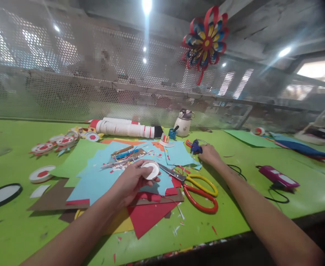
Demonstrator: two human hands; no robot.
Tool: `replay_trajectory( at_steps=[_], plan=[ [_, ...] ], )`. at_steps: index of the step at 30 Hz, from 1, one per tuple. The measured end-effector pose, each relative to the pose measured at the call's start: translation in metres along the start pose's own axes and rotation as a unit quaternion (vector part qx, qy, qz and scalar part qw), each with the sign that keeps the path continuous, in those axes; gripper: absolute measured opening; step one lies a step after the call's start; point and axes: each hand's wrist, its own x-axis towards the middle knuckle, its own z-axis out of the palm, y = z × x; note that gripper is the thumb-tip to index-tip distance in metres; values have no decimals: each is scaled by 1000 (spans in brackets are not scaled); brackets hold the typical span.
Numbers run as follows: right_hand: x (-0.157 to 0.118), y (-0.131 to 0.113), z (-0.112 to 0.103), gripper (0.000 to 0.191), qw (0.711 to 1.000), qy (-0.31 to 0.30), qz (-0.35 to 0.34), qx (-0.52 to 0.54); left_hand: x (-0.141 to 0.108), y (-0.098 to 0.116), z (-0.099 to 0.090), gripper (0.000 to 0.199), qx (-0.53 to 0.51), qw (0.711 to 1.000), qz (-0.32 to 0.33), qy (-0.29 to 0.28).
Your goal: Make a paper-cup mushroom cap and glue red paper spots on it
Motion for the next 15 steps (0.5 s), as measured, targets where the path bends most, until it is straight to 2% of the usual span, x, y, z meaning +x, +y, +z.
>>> replay_trajectory(
  at_steps=[4,8,12,15],
  plan=[
    [-1,5,-4,27,998,45,15,38,-2,4,2,21,6,1000,18,7],
    [0,10,-19,38,983,142,43,105,-3,5,3,22,18,999,24,22],
    [7,17,-35,39,943,239,74,221,-2,3,5,21,38,999,25,20],
    [10,20,-43,34,899,274,73,333,-2,1,6,23,45,998,22,31]
  ],
)
